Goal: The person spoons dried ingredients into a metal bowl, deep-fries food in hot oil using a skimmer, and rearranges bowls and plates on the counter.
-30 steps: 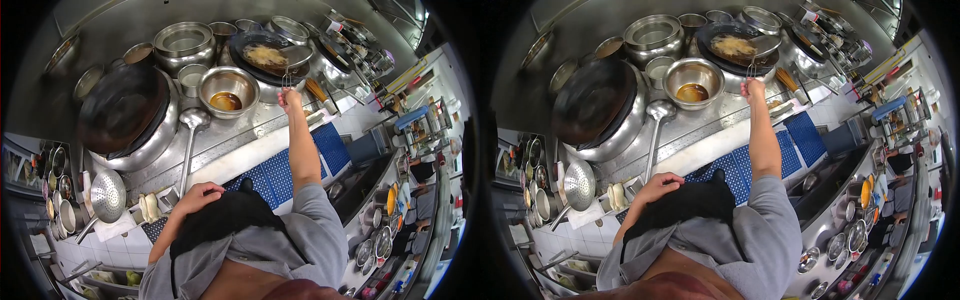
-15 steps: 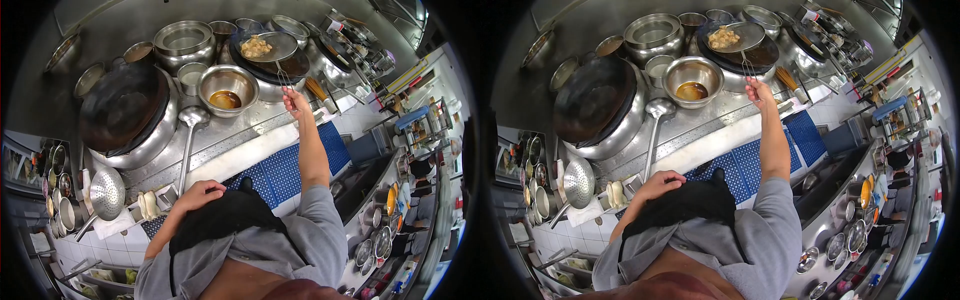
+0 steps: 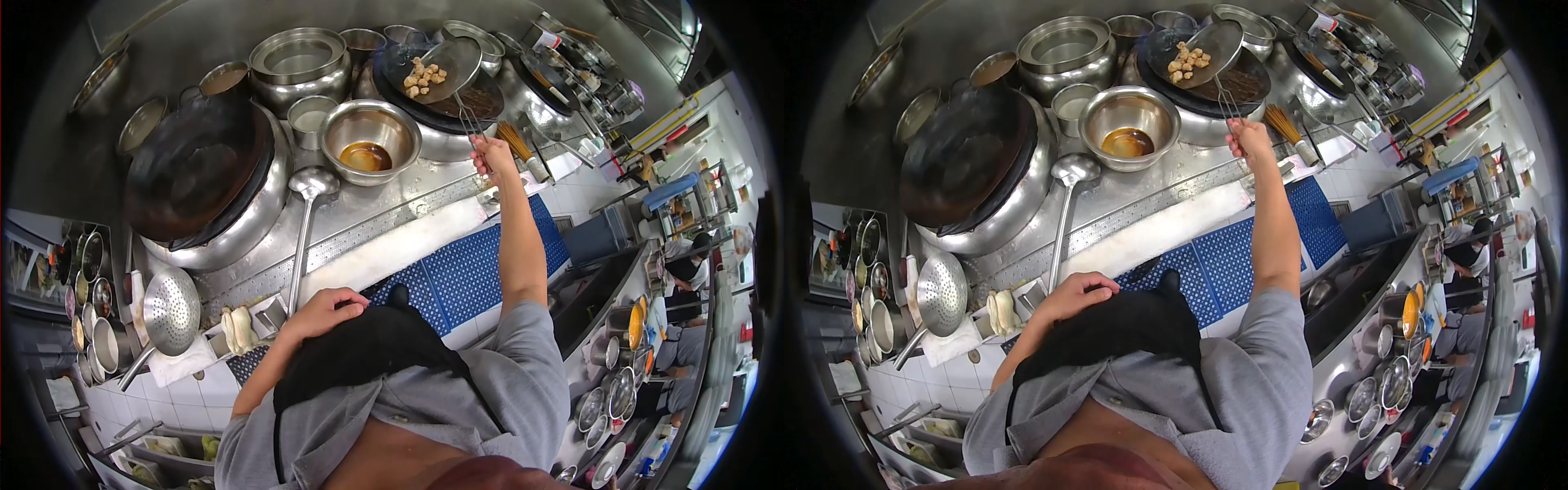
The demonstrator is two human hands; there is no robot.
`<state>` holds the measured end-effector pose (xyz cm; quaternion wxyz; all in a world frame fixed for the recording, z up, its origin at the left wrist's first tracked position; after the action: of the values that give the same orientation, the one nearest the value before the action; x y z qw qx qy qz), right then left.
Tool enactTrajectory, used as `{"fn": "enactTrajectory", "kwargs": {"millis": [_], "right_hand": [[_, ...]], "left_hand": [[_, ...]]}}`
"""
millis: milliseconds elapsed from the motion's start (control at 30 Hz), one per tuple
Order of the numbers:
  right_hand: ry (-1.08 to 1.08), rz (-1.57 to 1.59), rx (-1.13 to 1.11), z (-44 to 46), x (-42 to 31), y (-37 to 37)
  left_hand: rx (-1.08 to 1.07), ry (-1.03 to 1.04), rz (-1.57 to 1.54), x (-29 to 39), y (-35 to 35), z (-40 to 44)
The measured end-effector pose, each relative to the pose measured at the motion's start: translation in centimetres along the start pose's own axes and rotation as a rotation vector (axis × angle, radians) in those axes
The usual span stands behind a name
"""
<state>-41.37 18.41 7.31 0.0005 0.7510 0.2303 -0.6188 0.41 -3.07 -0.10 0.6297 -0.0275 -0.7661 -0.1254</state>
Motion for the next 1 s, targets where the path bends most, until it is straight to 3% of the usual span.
{"fn": "enactTrajectory", "kwargs": {"millis": [367, 467, 700, 833, 1000], "right_hand": [[-0.170, -0.704, 0.283, 3.2, -5.6, 1.4], [-0.384, -0.989, 0.520, 2.8, -7.8, 2.6], [-0.272, -0.921, 0.499, 3.5, -8.4, 3.0], [-0.115, -0.684, 0.283, 0.7, -7.6, 2.6], [-0.249, -0.852, 0.343, -2.1, -8.4, -0.4]], "left_hand": [[0.047, -0.015, -0.012, 0.0, -0.1, -0.7], [0.060, -0.016, -0.004, 0.0, -0.2, -1.0], [0.064, -0.029, -0.037, -0.2, -0.2, -0.8], [0.050, -0.065, -0.037, -0.5, -0.2, -0.5], [0.035, -0.028, -0.072, -1.1, -0.4, 0.0]]}}
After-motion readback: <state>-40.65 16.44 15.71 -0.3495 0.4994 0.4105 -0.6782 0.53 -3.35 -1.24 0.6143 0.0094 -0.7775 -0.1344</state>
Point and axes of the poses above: each hand's wrist, its own z-axis towards the middle knuckle, its own y-axis out of the palm, x = y × z, the point moved 7 cm from there along z, towards the middle knuckle, and after that the axes turned 11 degrees about -z, right-handed, at the moved point
